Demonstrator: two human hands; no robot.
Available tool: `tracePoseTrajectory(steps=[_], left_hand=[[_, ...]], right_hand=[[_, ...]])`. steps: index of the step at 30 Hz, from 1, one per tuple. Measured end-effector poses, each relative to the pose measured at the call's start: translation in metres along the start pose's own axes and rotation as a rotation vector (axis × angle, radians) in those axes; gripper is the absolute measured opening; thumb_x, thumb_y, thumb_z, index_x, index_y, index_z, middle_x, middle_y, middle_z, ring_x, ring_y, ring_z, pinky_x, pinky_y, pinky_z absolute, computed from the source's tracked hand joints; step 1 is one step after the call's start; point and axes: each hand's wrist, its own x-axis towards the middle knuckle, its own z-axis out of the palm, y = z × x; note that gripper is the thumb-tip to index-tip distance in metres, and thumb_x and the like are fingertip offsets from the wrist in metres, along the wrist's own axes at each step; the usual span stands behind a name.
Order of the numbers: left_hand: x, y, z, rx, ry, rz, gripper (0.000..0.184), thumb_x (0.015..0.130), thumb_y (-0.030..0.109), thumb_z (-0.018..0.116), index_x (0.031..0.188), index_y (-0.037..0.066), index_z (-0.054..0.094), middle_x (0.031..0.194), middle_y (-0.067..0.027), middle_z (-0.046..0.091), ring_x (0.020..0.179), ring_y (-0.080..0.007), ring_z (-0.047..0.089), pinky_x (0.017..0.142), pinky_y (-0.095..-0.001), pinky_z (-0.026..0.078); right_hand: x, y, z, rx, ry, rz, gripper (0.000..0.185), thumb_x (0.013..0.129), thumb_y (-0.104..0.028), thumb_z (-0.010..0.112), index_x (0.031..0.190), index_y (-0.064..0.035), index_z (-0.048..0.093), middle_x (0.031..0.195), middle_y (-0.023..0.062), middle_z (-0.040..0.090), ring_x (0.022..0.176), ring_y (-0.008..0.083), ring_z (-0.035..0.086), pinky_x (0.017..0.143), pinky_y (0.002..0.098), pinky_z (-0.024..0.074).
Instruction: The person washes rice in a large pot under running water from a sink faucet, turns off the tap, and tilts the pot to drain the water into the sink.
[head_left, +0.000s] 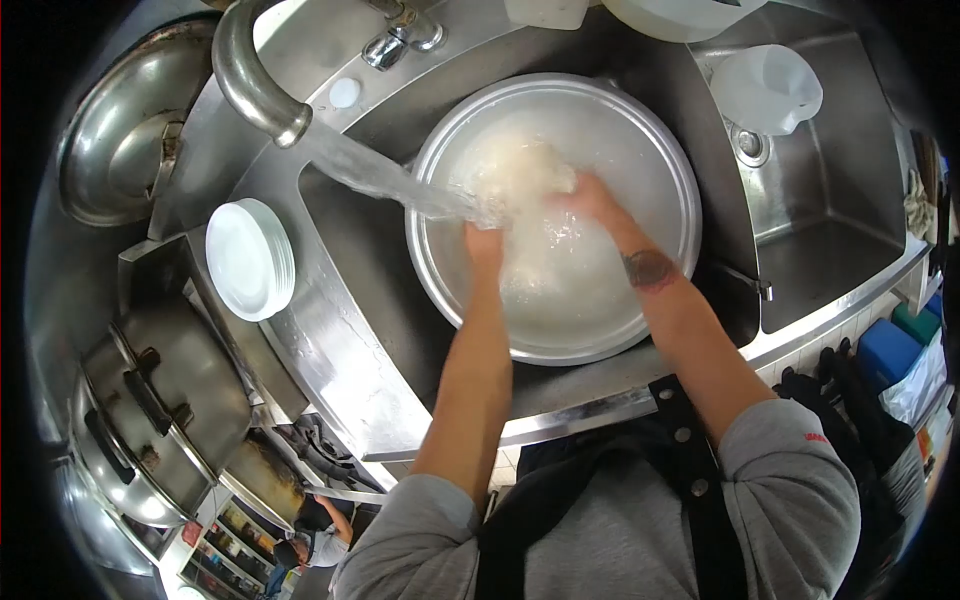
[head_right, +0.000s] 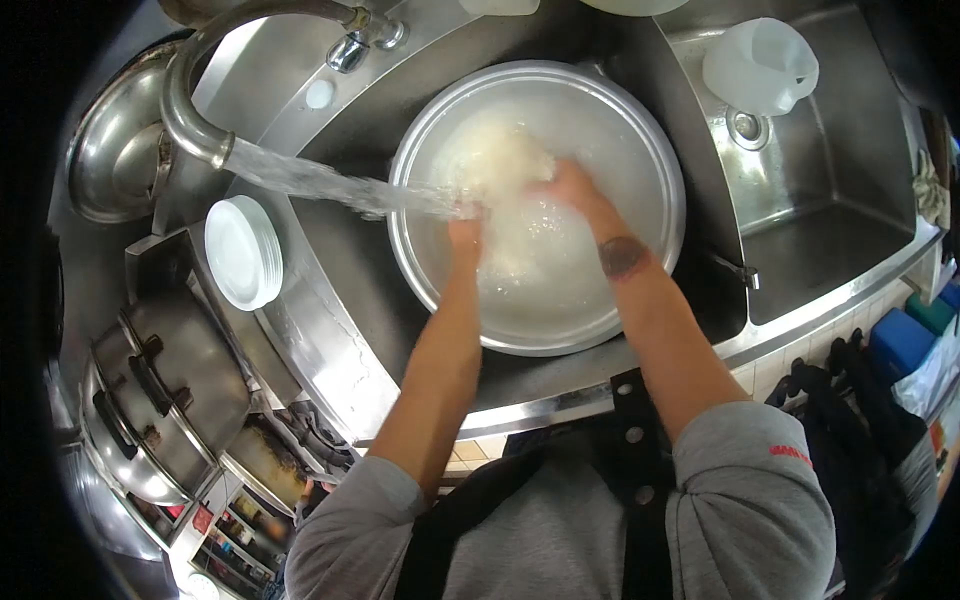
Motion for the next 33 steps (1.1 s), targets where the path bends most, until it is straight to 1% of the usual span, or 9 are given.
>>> tracePoseTrajectory(steps=[4, 9, 11, 15, 19, 24, 26, 28, 33], left_hand=[[-0.046, 0.015, 0.035, -0.676, 0.347, -0.514, 0.041, 0.088, 0.028, 0.05, 0.116, -0.002, 0.049, 0.113, -0.0165, 0.052, 0.101, -0.0251, 0.051, 0.087, -0.0379, 0.041], [-0.056, 0.08, 0.031, -1.043, 0.506, -0.802, 0.045, 0.088, 0.028, 0.049, 0.121, -0.003, 0.046, 0.116, -0.0171, 0.052, 0.102, -0.0289, 0.051, 0.087, -0.0383, 0.041], [-0.058, 0.033, 0.043, -0.555, 0.239, -0.465, 0.046, 0.086, 0.025, 0.052, 0.121, -0.003, 0.045, 0.117, -0.0164, 0.052, 0.103, -0.0294, 0.051, 0.087, -0.0383, 0.042], [-0.026, 0.093, 0.012, -0.722, 0.251, -0.719, 0.048, 0.081, 0.017, 0.06, 0.121, -0.003, 0.044, 0.116, -0.0148, 0.054, 0.103, -0.029, 0.053, 0.083, -0.0384, 0.044], [0.003, 0.01, 0.016, -0.341, 0.132, -0.005, 0.052, 0.073, 0.019, 0.063, 0.121, 0.006, 0.049, 0.12, -0.0152, 0.052, 0.107, -0.0328, 0.051, 0.088, -0.0382, 0.043], [0.054, 0.065, -0.024, 0.51, -0.308, 0.047, 0.042, 0.07, 0.019, 0.063, 0.109, 0.005, 0.057, 0.107, -0.0194, 0.059, 0.1, -0.0341, 0.055, 0.085, -0.0413, 0.043], [0.084, -0.072, 0.015, 0.492, -0.351, 0.201, 0.035, 0.074, 0.023, 0.058, 0.104, 0.004, 0.059, 0.099, -0.0187, 0.06, 0.094, -0.0335, 0.056, 0.085, -0.0438, 0.042], [0.075, -0.038, -0.004, 0.993, -0.445, 0.466, 0.036, 0.079, 0.025, 0.051, 0.109, 0.005, 0.056, 0.106, -0.018, 0.057, 0.102, -0.0314, 0.053, 0.089, -0.0422, 0.041], [0.021, 0.016, -0.028, 1.138, -0.495, 0.342, 0.042, 0.087, 0.031, 0.043, 0.116, 0.003, 0.052, 0.118, -0.0178, 0.054, 0.112, -0.0303, 0.05, 0.093, -0.0396, 0.041]], right_hand=[[-0.028, 0.003, 0.033, 0.194, -0.074, 0.198, 0.061, 0.066, -0.034, 0.076, 0.115, -0.0039, 0.056, 0.109, 0.0163, 0.06, 0.1, 0.0252, 0.056, 0.087, 0.035, 0.043], [-0.038, -0.03, 0.03, 0.009, -0.246, 0.031, 0.059, 0.063, -0.032, 0.077, 0.112, -0.0031, 0.058, 0.102, 0.0155, 0.063, 0.093, 0.0231, 0.059, 0.082, 0.0349, 0.0452], [-0.033, -0.034, 0.026, 0.06, -0.364, 0.011, 0.058, 0.063, -0.032, 0.077, 0.11, -0.0026, 0.059, 0.102, 0.0163, 0.062, 0.093, 0.0236, 0.059, 0.082, 0.0353, 0.045], [-0.003, -0.038, 0.016, -0.148, -0.418, 0.131, 0.054, 0.062, -0.037, 0.076, 0.101, -0.0018, 0.063, 0.099, 0.0184, 0.063, 0.092, 0.0271, 0.059, 0.08, 0.0368, 0.0449], [0.031, -0.058, 0.022, -0.633, -0.136, -0.123, 0.046, 0.064, -0.04, 0.073, 0.088, -0.0013, 0.066, 0.087, 0.0194, 0.064, 0.083, 0.0332, 0.06, 0.075, 0.04, 0.0464], [0.07, -0.083, 0.023, -0.789, -0.289, -0.173, 0.04, 0.07, -0.038, 0.067, 0.093, -0.0062, 0.065, 0.097, 0.0177, 0.062, 0.091, 0.0337, 0.058, 0.081, 0.0426, 0.0442], [0.076, -0.075, 0.021, -0.862, -0.262, -0.174, 0.038, 0.072, -0.035, 0.065, 0.1, -0.0093, 0.064, 0.102, 0.0162, 0.061, 0.095, 0.0318, 0.058, 0.083, 0.0426, 0.0439], [0.075, -0.045, 0.011, -0.872, -0.135, -0.16, 0.039, 0.073, -0.033, 0.064, 0.107, -0.0125, 0.061, 0.106, 0.0149, 0.06, 0.097, 0.0303, 0.057, 0.083, 0.0427, 0.044], [0.054, 0.011, -0.019, -0.816, 0.02, 0.056, 0.037, 0.075, -0.026, 0.06, 0.107, -0.0077, 0.061, 0.106, 0.0154, 0.061, 0.097, 0.0312, 0.058, 0.088, 0.0433, 0.042]])
